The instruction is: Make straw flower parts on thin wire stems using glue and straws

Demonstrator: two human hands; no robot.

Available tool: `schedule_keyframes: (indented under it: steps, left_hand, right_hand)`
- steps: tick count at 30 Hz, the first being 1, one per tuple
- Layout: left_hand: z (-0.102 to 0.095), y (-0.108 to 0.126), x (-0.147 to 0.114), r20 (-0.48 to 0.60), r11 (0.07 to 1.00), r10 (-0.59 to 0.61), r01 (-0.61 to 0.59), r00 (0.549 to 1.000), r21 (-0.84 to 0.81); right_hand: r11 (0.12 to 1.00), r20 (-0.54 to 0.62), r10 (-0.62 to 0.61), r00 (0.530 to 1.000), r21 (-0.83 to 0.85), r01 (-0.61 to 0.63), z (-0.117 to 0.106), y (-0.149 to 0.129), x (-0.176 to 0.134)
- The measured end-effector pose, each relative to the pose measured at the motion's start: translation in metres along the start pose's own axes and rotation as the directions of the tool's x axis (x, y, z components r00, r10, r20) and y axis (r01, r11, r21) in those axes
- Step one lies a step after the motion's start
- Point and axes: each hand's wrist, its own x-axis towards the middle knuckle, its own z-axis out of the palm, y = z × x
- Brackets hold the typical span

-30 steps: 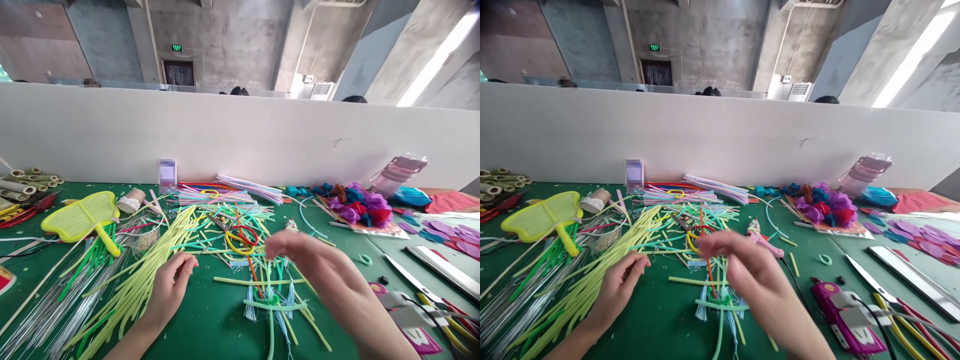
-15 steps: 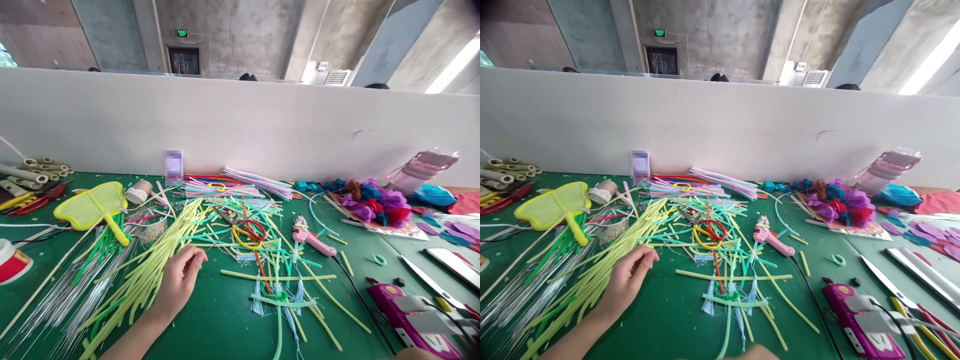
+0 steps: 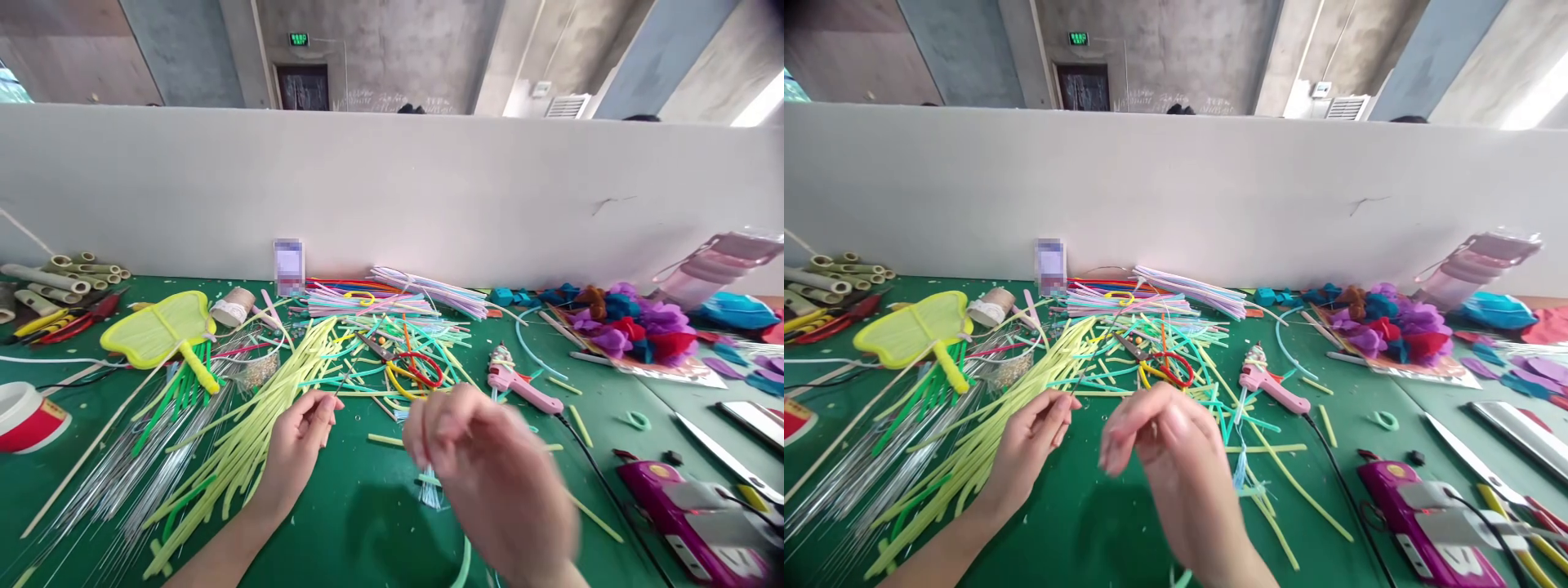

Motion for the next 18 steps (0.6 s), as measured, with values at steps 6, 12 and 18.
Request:
schedule_keyframes:
  steps: [6,12,18]
  left_hand:
    - [0.002,0.006,-0.004,0.003,0.975,-0.117,0.116,0.993,-0.188]
    - [0.009,0.016,-0.012,0.101,0.935,-0.171,0.194,0.98,-0.298]
    - [0.015,0.013,-0.018,0.178,0.923,-0.184,0.232,0.967,-0.308]
  right_hand:
    - [0.996,-0.243,0.079,0.967,0.049,-0.069,-0.002,0.053,0.05]
    - [0.979,-0.151,0.2,0.968,-0.021,-0.205,0.007,0.067,0.04]
    - [0.979,-0.068,0.198,0.978,0.073,-0.193,0.012,0.07,0.04]
